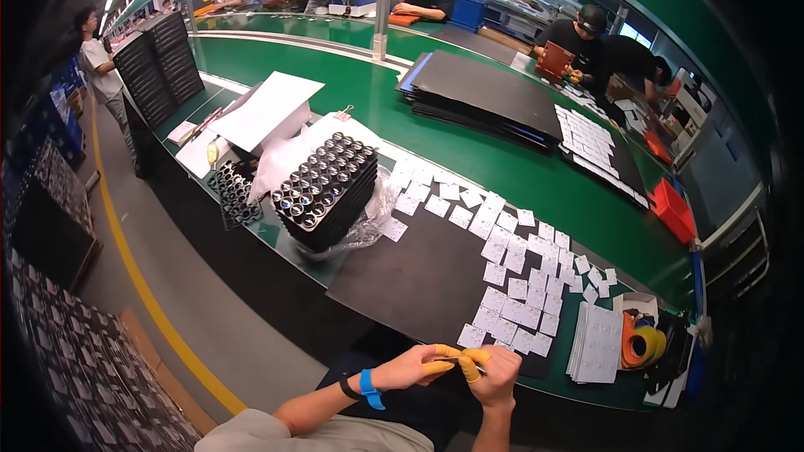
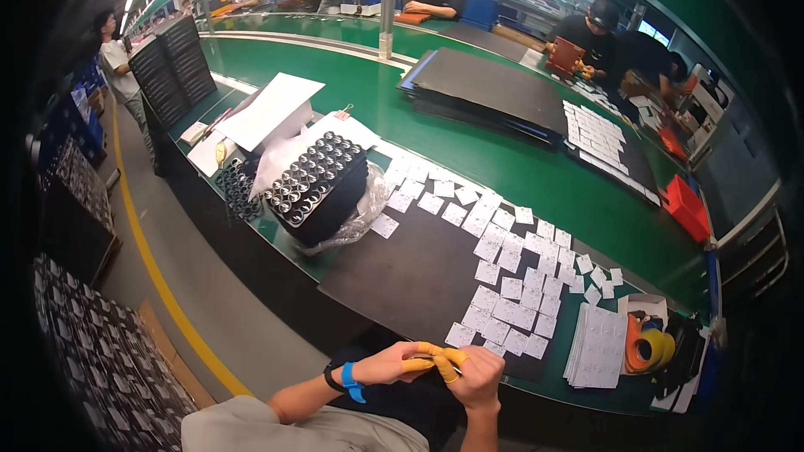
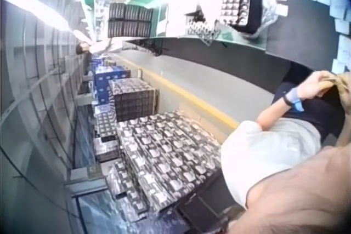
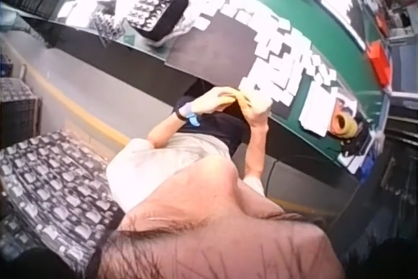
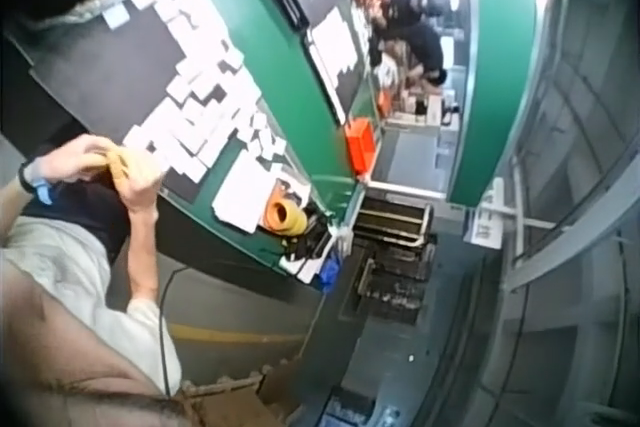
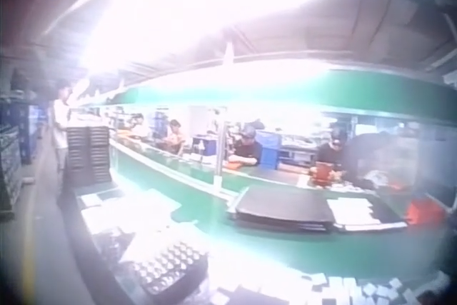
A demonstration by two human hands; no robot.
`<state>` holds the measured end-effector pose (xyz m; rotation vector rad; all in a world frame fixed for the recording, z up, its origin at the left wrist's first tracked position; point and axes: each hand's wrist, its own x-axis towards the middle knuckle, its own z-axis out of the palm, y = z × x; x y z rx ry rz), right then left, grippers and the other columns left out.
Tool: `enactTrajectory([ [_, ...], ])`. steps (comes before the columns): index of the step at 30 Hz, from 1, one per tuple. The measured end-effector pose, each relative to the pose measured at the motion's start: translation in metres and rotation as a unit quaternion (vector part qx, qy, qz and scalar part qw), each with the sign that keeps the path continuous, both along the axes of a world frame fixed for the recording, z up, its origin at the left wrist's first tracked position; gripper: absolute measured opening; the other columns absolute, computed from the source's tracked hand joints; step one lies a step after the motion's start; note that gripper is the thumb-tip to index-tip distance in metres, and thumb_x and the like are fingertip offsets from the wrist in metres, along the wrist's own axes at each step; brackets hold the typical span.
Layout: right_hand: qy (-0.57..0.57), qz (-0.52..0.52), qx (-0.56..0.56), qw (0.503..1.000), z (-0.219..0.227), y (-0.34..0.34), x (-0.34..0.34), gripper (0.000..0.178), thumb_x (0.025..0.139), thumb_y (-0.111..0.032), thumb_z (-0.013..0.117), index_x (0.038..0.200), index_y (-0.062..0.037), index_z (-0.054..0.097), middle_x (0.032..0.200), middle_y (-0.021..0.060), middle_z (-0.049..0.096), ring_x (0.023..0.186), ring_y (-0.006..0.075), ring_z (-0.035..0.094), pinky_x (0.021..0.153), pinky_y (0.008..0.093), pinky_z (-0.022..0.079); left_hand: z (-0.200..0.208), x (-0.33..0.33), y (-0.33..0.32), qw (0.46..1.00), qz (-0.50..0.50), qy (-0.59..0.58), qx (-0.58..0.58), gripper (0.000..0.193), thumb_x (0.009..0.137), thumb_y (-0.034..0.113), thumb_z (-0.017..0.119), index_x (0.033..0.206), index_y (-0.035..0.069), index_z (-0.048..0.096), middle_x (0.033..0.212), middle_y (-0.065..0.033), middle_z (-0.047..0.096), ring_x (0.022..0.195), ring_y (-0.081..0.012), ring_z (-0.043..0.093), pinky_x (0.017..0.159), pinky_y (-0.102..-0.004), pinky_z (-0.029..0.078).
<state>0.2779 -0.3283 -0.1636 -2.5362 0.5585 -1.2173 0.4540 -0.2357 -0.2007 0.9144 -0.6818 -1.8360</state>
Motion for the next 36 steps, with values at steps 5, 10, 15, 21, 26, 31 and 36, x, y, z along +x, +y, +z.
enactTrajectory([
  [5, 0.079, -0.036, 0.181, 0.98, 0.006, 0.0, 0.001, 0.029, 0.085, -0.025, 0.079, 0.07, -0.0023, 0.068, 0.058, 0.0127, 0.061, 0.048, 0.0303, 0.058, 0.047, 0.0378, 0.041, 0.012, 0.013, 0.019, 0.986, -0.096, -0.106, -0.082, 0.03, 0.108, 0.031, 0.048, 0.106, 0.003, 0.06, 0.078, 0.0001, 0.057, 0.065, -0.007, 0.052, 0.061, -0.0231, 0.044],
  [10, 0.146, -0.031, 0.232, 0.961, -0.007, -0.002, 0.001, 0.037, 0.088, -0.029, 0.076, 0.068, 0.0003, 0.064, 0.056, 0.0172, 0.057, 0.047, 0.0348, 0.056, 0.045, 0.039, 0.039, 0.017, 0.016, 0.027, 0.991, -0.081, -0.097, -0.051, 0.03, 0.108, 0.03, 0.047, 0.107, 0.003, 0.059, 0.08, 0.0002, 0.059, 0.064, -0.0071, 0.052, 0.058, -0.0236, 0.045],
  [15, 0.118, -0.057, 0.249, 0.96, 0.004, -0.002, -0.003, 0.039, 0.091, -0.028, 0.072, 0.067, 0.0002, 0.062, 0.055, 0.0183, 0.052, 0.045, 0.0354, 0.05, 0.045, 0.0389, 0.037, 0.018, 0.013, 0.023, 0.991, -0.082, -0.089, -0.052, 0.036, 0.108, 0.028, 0.049, 0.136, 0.006, 0.047, 0.097, -0.0019, 0.064, 0.063, -0.006, 0.049, 0.056, -0.0221, 0.042],
  [21, 0.104, 0.054, 0.361, 0.925, 0.007, 0.004, -0.019, 0.039, 0.093, -0.029, 0.071, 0.072, 0.0019, 0.063, 0.056, 0.0172, 0.049, 0.044, 0.0264, 0.043, 0.046, 0.036, 0.036, 0.018, 0.009, 0.034, 0.989, -0.147, -0.01, -0.005, 0.043, 0.105, 0.02, 0.054, 0.144, 0.008, 0.04, 0.098, -0.0039, 0.064, 0.061, -0.0049, 0.046, 0.053, -0.0209, 0.04],
  [26, 0.097, 0.057, 0.383, 0.917, -0.009, 0.025, -0.04, 0.036, 0.092, -0.03, 0.075, 0.076, 0.0003, 0.066, 0.057, 0.0156, 0.051, 0.046, 0.0204, 0.045, 0.046, 0.0347, 0.037, 0.014, 0.004, 0.049, 0.981, -0.192, -0.017, -0.004, 0.039, 0.106, 0.025, 0.055, 0.139, 0.007, 0.045, 0.097, -0.0014, 0.062, 0.061, -0.0032, 0.041, 0.054, -0.02, 0.035],
  [31, 0.044, -0.055, 0.321, 0.944, 0.009, 0.07, -0.041, 0.024, 0.088, -0.022, 0.08, 0.087, 0.0005, 0.071, 0.069, 0.0071, 0.064, 0.056, 0.014, 0.058, 0.053, 0.0281, 0.044, -0.015, -0.014, 0.069, 0.995, -0.098, -0.01, -0.021, 0.037, 0.11, 0.033, 0.043, 0.129, 0.003, 0.055, 0.091, -0.0025, 0.062, 0.06, -0.005, 0.042, 0.053, -0.0207, 0.036],
  [36, -0.019, -0.094, 0.214, 0.972, -0.011, 0.096, -0.068, 0.02, 0.084, -0.012, 0.079, 0.077, 0.0003, 0.065, 0.062, 0.0099, 0.053, 0.051, 0.0229, 0.052, 0.049, 0.032, 0.038, -0.008, -0.033, 0.094, 0.991, -0.12, 0.019, -0.062, 0.044, 0.111, 0.036, 0.04, 0.133, 0.003, 0.057, 0.089, -0.0009, 0.062, 0.061, -0.005, 0.043, 0.055, -0.0221, 0.039],
])
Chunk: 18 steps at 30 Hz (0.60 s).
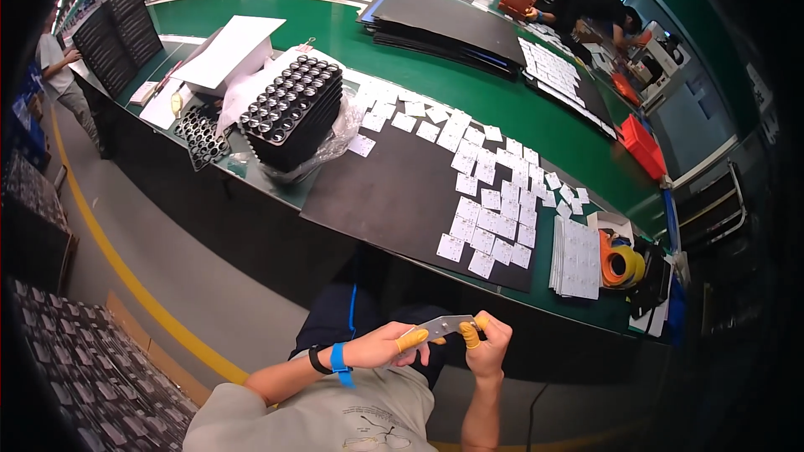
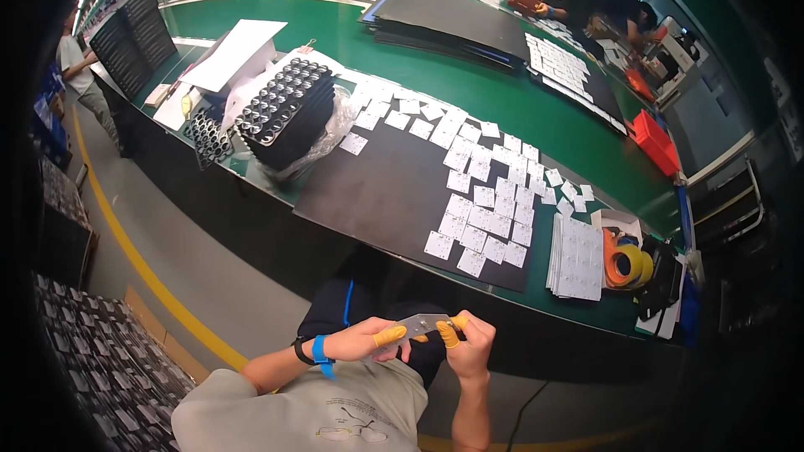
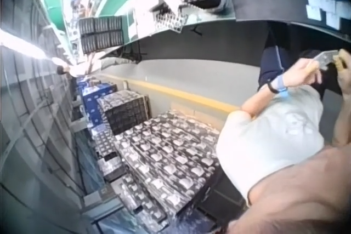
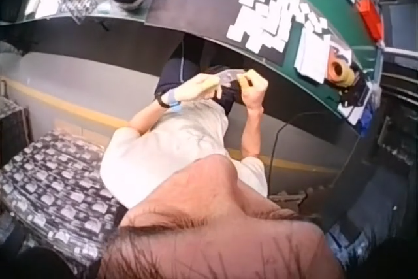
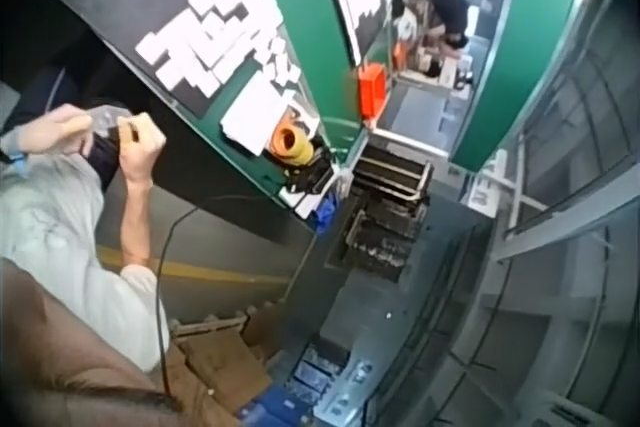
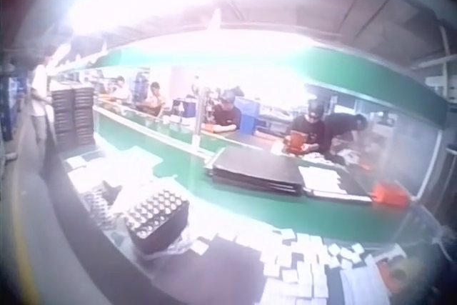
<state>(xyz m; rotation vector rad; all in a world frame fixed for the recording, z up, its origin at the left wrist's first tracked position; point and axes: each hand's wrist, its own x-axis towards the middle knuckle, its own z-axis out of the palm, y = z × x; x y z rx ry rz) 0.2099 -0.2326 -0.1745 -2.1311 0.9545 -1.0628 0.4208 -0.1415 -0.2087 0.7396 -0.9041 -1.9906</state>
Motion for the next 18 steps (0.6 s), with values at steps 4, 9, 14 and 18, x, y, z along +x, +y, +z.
enactTrajectory([
  [4, -0.043, 0.054, 0.061, 0.996, -0.01, 0.01, -0.015, 0.034, 0.091, -0.016, 0.069, 0.066, 0.0013, 0.055, 0.058, 0.0084, 0.047, 0.047, 0.0209, 0.046, 0.047, 0.0321, 0.031, 0.021, -0.001, 0.007, 0.997, -0.054, -0.032, -0.052, 0.042, 0.111, 0.033, 0.039, 0.135, 0.003, 0.057, 0.082, 0.0017, 0.058, 0.06, -0.0038, 0.043, 0.055, -0.0222, 0.038],
  [9, -0.147, 0.081, 0.147, 0.975, -0.023, 0.02, -0.02, 0.047, 0.097, -0.031, 0.063, 0.064, 0.0009, 0.055, 0.054, 0.0049, 0.05, 0.046, 0.0139, 0.048, 0.046, 0.0297, 0.032, 0.038, 0.001, 0.014, 0.988, -0.11, -0.072, -0.085, 0.042, 0.11, 0.037, 0.039, 0.112, 0.003, 0.063, 0.069, 0.003, 0.051, 0.059, -0.0049, 0.041, 0.056, -0.0238, 0.036],
  [14, -0.364, 0.087, 0.394, 0.839, -0.059, 0.032, -0.021, 0.038, 0.1, -0.034, 0.063, 0.076, -0.0049, 0.066, 0.065, 0.0036, 0.065, 0.052, 0.0126, 0.06, 0.047, 0.029, 0.045, 0.04, 0.006, 0.013, 0.986, -0.151, -0.007, -0.064, 0.051, 0.11, 0.042, 0.038, 0.095, 0.001, 0.064, 0.065, 0.0033, 0.048, 0.059, -0.0065, 0.041, 0.058, -0.0244, 0.037],
  [18, -0.439, 0.095, 0.685, 0.573, -0.057, 0.031, 0.01, 0.043, 0.104, -0.045, 0.052, 0.079, -0.0121, 0.065, 0.064, 0.0017, 0.064, 0.048, 0.0143, 0.056, 0.039, 0.0294, 0.039, 0.022, 0.018, 0.006, 0.984, -0.162, 0.005, -0.076, 0.056, 0.109, 0.048, 0.04, 0.093, 0.0, 0.064, 0.067, 0.0028, 0.049, 0.062, -0.0067, 0.043, 0.061, -0.0253, 0.039],
])
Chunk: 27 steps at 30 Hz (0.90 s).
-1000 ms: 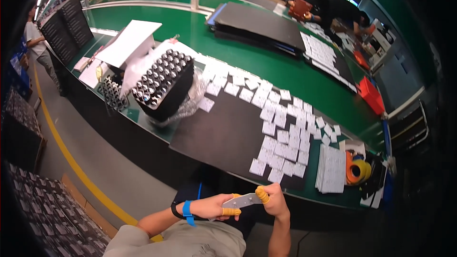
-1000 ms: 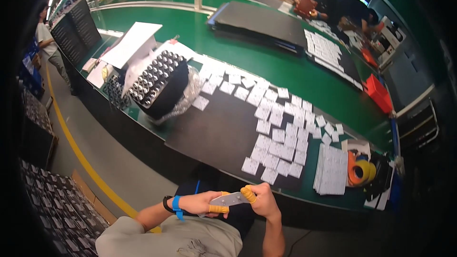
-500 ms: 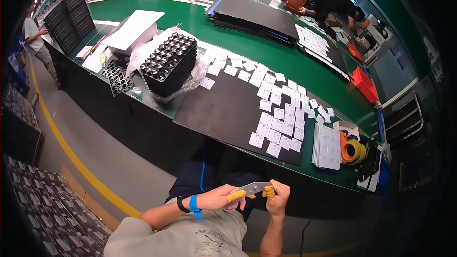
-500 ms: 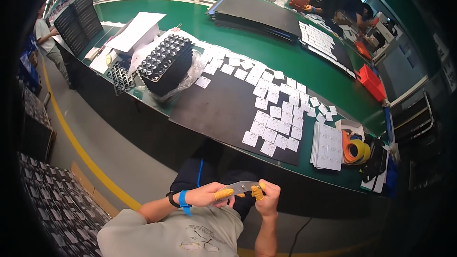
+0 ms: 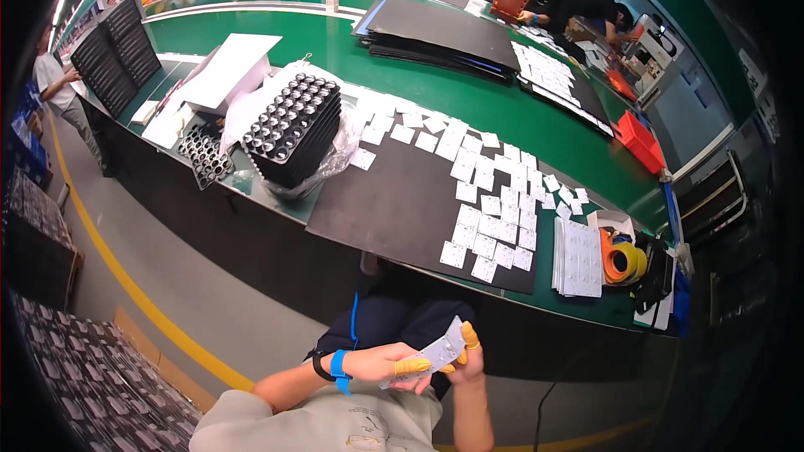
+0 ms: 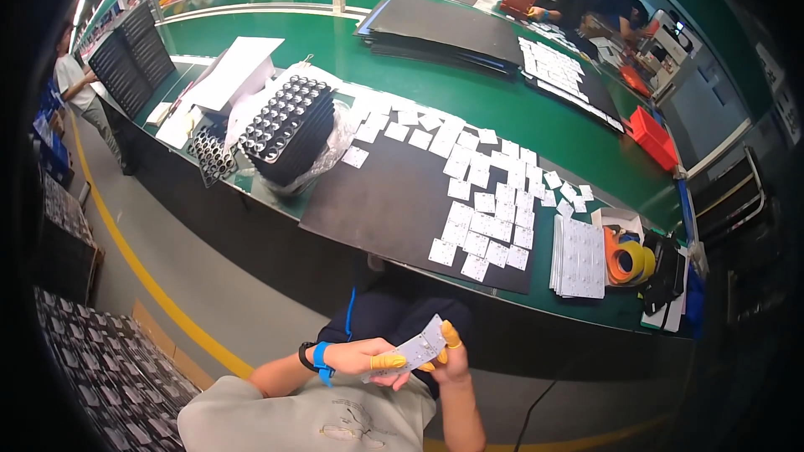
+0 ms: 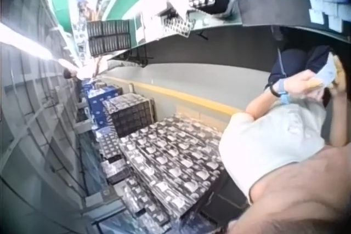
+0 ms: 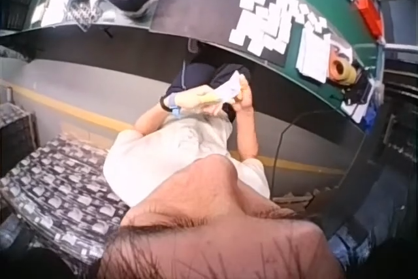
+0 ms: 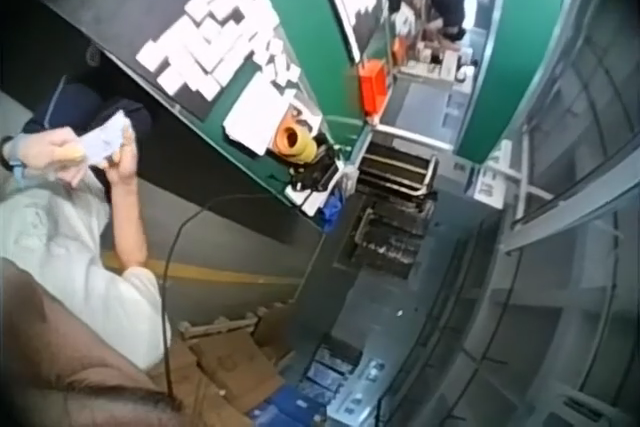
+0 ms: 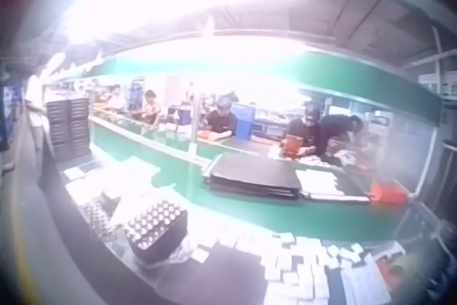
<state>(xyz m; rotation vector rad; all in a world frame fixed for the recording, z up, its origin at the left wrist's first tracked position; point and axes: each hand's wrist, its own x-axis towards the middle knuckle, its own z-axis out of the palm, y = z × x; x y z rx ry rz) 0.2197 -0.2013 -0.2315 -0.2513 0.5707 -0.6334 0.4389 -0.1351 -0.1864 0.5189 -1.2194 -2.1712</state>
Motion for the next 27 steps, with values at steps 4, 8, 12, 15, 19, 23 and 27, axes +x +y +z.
enactTrajectory([
  [4, 0.008, -0.025, -0.063, 0.998, -0.004, -0.01, 0.028, 0.048, 0.104, -0.047, 0.053, 0.072, -0.0127, 0.062, 0.055, -0.0039, 0.051, 0.043, 0.0086, 0.044, 0.038, 0.0271, 0.029, -0.001, 0.017, -0.011, 0.999, 0.024, -0.014, 0.022, 0.058, 0.107, 0.052, 0.042, 0.095, -0.001, 0.064, 0.069, 0.003, 0.049, 0.063, -0.0064, 0.043, 0.062, -0.0244, 0.038],
  [8, 0.22, -0.072, -0.322, 0.918, -0.007, -0.027, 0.047, 0.045, 0.102, -0.032, 0.057, 0.064, -0.008, 0.063, 0.06, -0.0019, 0.059, 0.051, 0.0048, 0.051, 0.045, 0.0235, 0.034, -0.013, 0.036, -0.019, 0.999, 0.03, 0.014, 0.023, 0.06, 0.107, 0.053, 0.042, 0.097, -0.002, 0.065, 0.07, 0.0028, 0.049, 0.065, -0.0075, 0.043, 0.065, -0.0242, 0.038],
  [12, 0.237, -0.063, -0.524, 0.816, 0.027, -0.072, 0.068, 0.032, 0.096, -0.022, 0.063, 0.073, 0.0002, 0.065, 0.066, 0.0051, 0.063, 0.056, 0.0137, 0.057, 0.051, 0.0321, 0.041, -0.017, 0.051, -0.041, 0.995, 0.1, 0.0, 0.006, 0.058, 0.108, 0.05, 0.041, 0.099, -0.003, 0.064, 0.077, -0.0002, 0.056, 0.067, -0.0079, 0.045, 0.066, -0.025, 0.04],
  [15, 0.334, -0.096, -0.793, 0.5, 0.069, -0.104, 0.098, 0.022, 0.079, -0.022, 0.08, 0.084, -0.0034, 0.069, 0.071, 0.0088, 0.061, 0.056, 0.0292, 0.057, 0.052, 0.0358, 0.044, -0.024, 0.064, -0.052, 0.976, 0.209, -0.032, 0.047, 0.054, 0.108, 0.047, 0.043, 0.102, -0.002, 0.065, 0.094, -0.0069, 0.064, 0.067, -0.0084, 0.048, 0.063, -0.0253, 0.043],
  [19, 0.329, -0.131, -0.835, 0.421, 0.067, -0.129, 0.141, 0.024, 0.074, -0.021, 0.081, 0.085, -0.0032, 0.071, 0.072, 0.0093, 0.063, 0.063, 0.0292, 0.063, 0.056, 0.0373, 0.048, -0.02, 0.07, -0.064, 0.932, 0.357, 0.008, 0.069, 0.054, 0.107, 0.049, 0.043, 0.105, -0.001, 0.063, 0.071, -0.0011, 0.055, 0.063, -0.0073, 0.048, 0.059, -0.0229, 0.04],
  [23, 0.297, -0.136, -0.82, 0.471, 0.054, -0.145, 0.17, 0.017, 0.076, -0.016, 0.078, 0.082, -0.0032, 0.068, 0.07, 0.0085, 0.062, 0.062, 0.0298, 0.061, 0.054, 0.0364, 0.045, -0.016, 0.082, -0.066, 0.911, 0.404, -0.003, 0.082, 0.058, 0.106, 0.051, 0.043, 0.102, -0.003, 0.062, 0.071, -0.0017, 0.055, 0.062, -0.0077, 0.048, 0.059, -0.0231, 0.04],
  [27, 0.213, 0.049, -0.566, 0.795, 0.063, -0.138, 0.191, 0.037, 0.098, -0.027, 0.069, 0.074, -0.0001, 0.064, 0.063, 0.0004, 0.058, 0.056, 0.0055, 0.051, 0.05, 0.0277, 0.039, -0.022, 0.103, -0.054, 0.933, 0.356, -0.02, 0.053, 0.06, 0.105, 0.051, 0.047, 0.106, -0.007, 0.063, 0.083, -0.0086, 0.063, 0.065, -0.01, 0.051, 0.062, -0.0264, 0.046],
])
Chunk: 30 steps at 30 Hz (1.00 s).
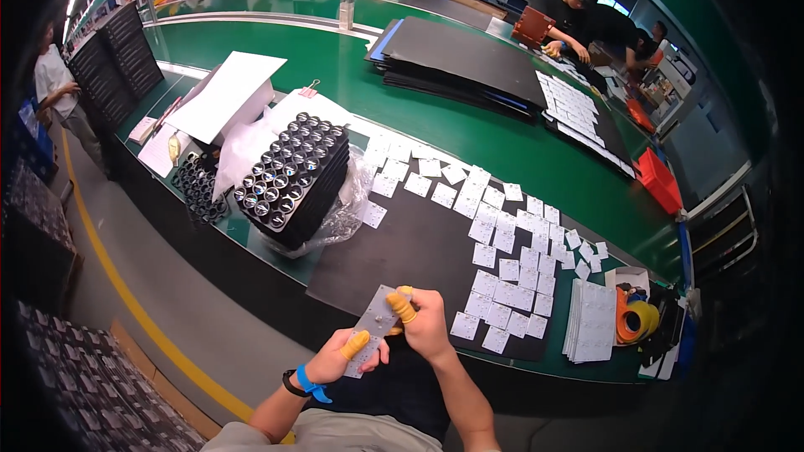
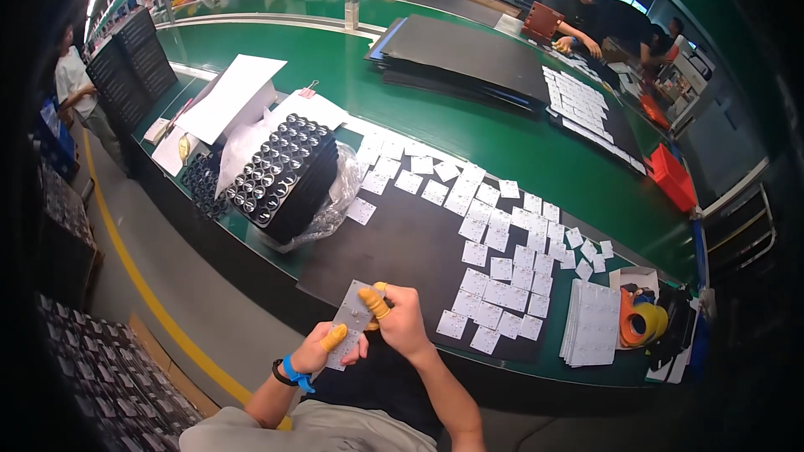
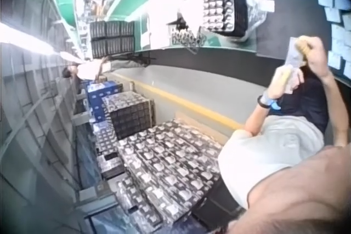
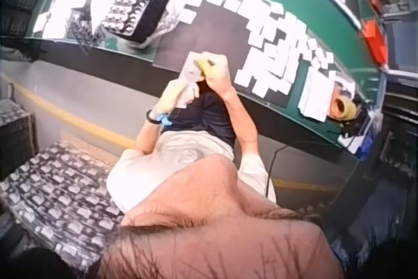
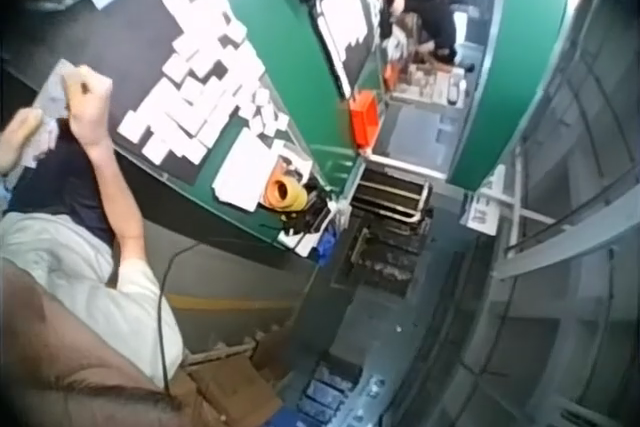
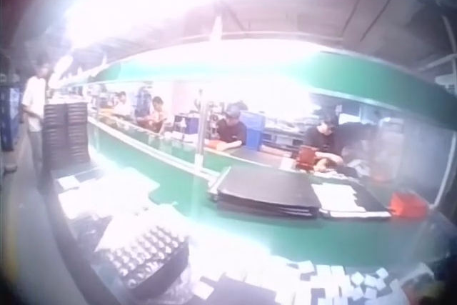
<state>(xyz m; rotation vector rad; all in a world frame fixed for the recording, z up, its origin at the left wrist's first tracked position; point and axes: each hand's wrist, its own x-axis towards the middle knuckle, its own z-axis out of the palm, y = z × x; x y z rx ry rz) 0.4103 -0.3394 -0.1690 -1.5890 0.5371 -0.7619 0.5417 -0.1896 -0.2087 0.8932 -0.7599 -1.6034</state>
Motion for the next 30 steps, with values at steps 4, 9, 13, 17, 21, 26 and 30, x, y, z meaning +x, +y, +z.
enactTrajectory([
  [4, -0.021, 0.149, 0.291, 0.945, -0.005, -0.008, 0.005, 0.035, 0.1, -0.028, 0.067, 0.078, -0.0007, 0.068, 0.066, -0.0012, 0.061, 0.061, 0.0033, 0.052, 0.052, 0.0226, 0.04, 0.015, -0.003, 0.009, 0.995, 0.031, -0.079, -0.048, 0.065, 0.104, 0.055, 0.047, 0.102, -0.008, 0.063, 0.075, -0.0081, 0.062, 0.063, -0.0106, 0.053, 0.062, -0.0264, 0.046],
  [9, -0.058, -0.077, -0.44, 0.893, -0.001, -0.004, 0.032, 0.027, 0.085, -0.02, 0.079, 0.074, -0.002, 0.062, 0.064, 0.0061, 0.057, 0.054, 0.0216, 0.052, 0.053, 0.0338, 0.041, 0.005, -0.004, 0.017, 0.989, 0.089, 0.117, 0.026, 0.059, 0.104, 0.051, 0.047, 0.107, -0.007, 0.058, 0.087, -0.0098, 0.06, 0.063, -0.0117, 0.051, 0.059, -0.027, 0.044],
  [13, -0.058, -0.035, 0.087, 0.994, -0.022, 0.016, 0.051, 0.022, 0.081, -0.014, 0.079, 0.078, -0.0019, 0.062, 0.066, 0.0094, 0.054, 0.058, 0.0274, 0.05, 0.057, 0.0364, 0.041, 0.014, -0.014, 0.016, 0.965, 0.197, 0.168, 0.05, 0.047, 0.105, 0.043, 0.049, 0.112, -0.004, 0.054, 0.09, -0.0098, 0.058, 0.064, -0.0122, 0.049, 0.058, -0.0262, 0.043],
  [17, -0.106, -0.072, -0.289, 0.949, 0.001, 0.026, 0.07, 0.019, 0.08, -0.01, 0.077, 0.081, -0.002, 0.06, 0.075, 0.0098, 0.052, 0.07, 0.03, 0.049, 0.063, 0.0362, 0.041, 0.011, -0.02, 0.03, 0.932, 0.312, 0.173, 0.058, 0.05, 0.106, 0.041, 0.048, 0.116, -0.007, 0.052, 0.09, -0.0107, 0.057, 0.065, -0.0136, 0.05, 0.058, -0.0283, 0.043],
  [21, -0.163, 0.065, 0.14, 0.974, -0.016, 0.024, 0.068, 0.026, 0.096, -0.019, 0.073, 0.08, -0.0052, 0.058, 0.077, -0.0058, 0.049, 0.069, 0.0034, 0.044, 0.061, 0.0225, 0.036, 0.04, -0.007, 0.034, 0.965, 0.19, 0.174, 0.056, 0.054, 0.107, 0.043, 0.044, 0.114, -0.01, 0.054, 0.078, -0.0081, 0.054, 0.061, -0.0109, 0.045, 0.057, -0.0254, 0.039],
  [26, -0.162, 0.163, 0.545, 0.806, -0.031, 0.016, 0.072, 0.024, 0.101, -0.025, 0.064, 0.086, -0.0065, 0.065, 0.076, -0.0056, 0.061, 0.066, 0.0031, 0.05, 0.057, 0.0226, 0.04, 0.014, -0.004, 0.026, 0.979, 0.198, -0.033, -0.014, 0.055, 0.107, 0.044, 0.046, 0.126, -0.008, 0.055, 0.086, -0.0109, 0.063, 0.067, -0.0093, 0.052, 0.06, -0.0225, 0.042],
  [30, -0.053, -0.083, 0.109, 0.989, -0.053, -0.007, 0.082, 0.027, 0.099, -0.017, 0.066, 0.081, 0.0025, 0.063, 0.072, -0.0059, 0.052, 0.072, 0.0027, 0.045, 0.06, 0.0247, 0.038, 0.009, -0.014, 0.024, 0.963, 0.252, -0.075, -0.056, 0.055, 0.108, 0.038, 0.047, 0.143, -0.005, 0.047, 0.11, -0.0147, 0.067, 0.069, -0.0087, 0.053, 0.061, -0.0217, 0.044],
])
